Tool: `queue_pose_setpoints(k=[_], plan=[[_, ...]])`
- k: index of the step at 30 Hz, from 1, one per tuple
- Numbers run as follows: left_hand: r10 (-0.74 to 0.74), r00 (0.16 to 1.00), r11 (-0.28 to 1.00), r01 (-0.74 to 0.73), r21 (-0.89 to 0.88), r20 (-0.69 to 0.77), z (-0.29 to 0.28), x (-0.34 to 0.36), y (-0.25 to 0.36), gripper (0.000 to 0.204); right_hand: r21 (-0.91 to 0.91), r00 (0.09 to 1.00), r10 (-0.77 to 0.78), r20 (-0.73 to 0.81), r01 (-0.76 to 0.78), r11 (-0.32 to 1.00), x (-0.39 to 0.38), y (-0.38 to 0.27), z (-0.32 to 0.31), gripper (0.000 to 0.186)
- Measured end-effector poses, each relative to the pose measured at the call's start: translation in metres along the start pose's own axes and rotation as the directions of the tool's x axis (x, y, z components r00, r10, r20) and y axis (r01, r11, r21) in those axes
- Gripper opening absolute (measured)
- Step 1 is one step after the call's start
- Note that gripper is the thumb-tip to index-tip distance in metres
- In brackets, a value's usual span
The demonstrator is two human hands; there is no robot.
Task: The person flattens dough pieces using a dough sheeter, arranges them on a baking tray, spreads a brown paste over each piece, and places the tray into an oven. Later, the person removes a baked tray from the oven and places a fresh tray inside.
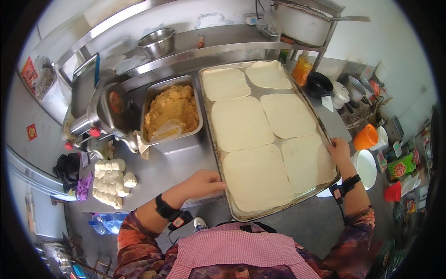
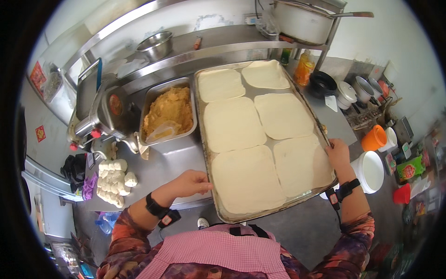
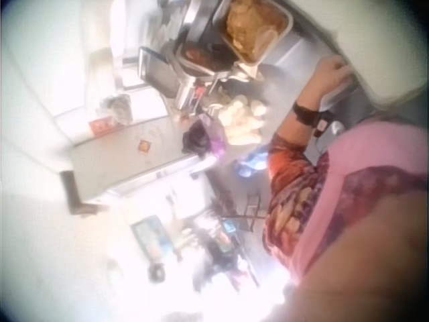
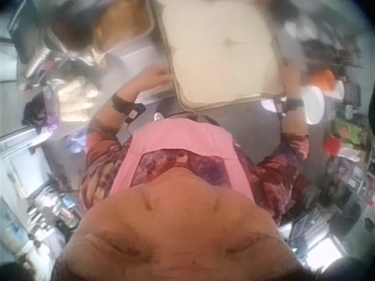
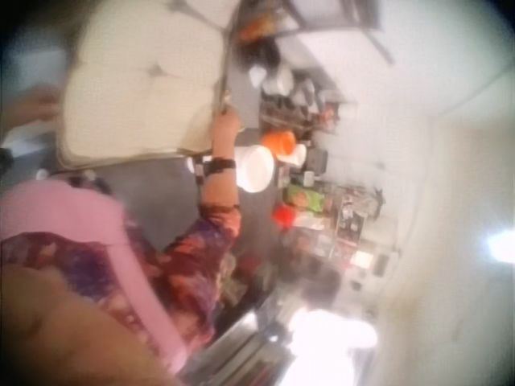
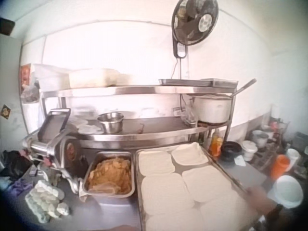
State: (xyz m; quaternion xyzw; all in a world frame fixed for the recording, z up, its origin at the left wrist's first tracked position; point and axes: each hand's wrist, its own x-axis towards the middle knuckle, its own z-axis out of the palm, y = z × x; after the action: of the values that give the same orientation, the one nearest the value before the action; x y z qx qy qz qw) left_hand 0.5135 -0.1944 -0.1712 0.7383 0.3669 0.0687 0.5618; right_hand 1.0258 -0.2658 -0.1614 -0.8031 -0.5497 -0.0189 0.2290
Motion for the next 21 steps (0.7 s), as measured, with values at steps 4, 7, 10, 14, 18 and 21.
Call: queue_pose_setpoints(k=[4,7,10,14,18,21], plan=[[0.023,0.996,0.997,-0.017,-0.074,0.087,-0.012,-0.005,-0.011,0.022,0.056,0.992,0.124,0.011,-0.125,0.991,0.009,0.007,0.006,0.034],[0.092,0.995,0.994,-0.095,0.063,0.049,-0.040,-0.024,-0.038,0.021,0.221,0.975,0.221,0.027,-0.221,0.950,0.011,0.018,-0.002,0.035],[0.084,0.988,0.967,-0.050,0.248,-0.128,-0.084,-0.047,-0.079,0.022,0.387,0.976,0.215,0.037,-0.212,0.897,0.004,0.032,-0.016,0.036],[-0.005,0.877,0.742,0.326,0.586,-0.481,-0.148,-0.062,-0.135,0.021,0.587,0.927,0.312,0.207,-0.373,0.719,-0.019,0.054,-0.030,0.042],[0.005,0.876,0.319,0.456,0.831,-0.482,-0.204,-0.050,-0.181,0.034,0.598,0.885,0.350,0.307,-0.465,0.652,-0.051,0.070,-0.039,0.046],[0.242,0.830,-0.030,0.524,0.851,-0.503,-0.234,-0.029,-0.219,0.048,0.564,0.870,0.404,0.281,-0.490,0.664,-0.084,0.073,-0.047,0.044]])
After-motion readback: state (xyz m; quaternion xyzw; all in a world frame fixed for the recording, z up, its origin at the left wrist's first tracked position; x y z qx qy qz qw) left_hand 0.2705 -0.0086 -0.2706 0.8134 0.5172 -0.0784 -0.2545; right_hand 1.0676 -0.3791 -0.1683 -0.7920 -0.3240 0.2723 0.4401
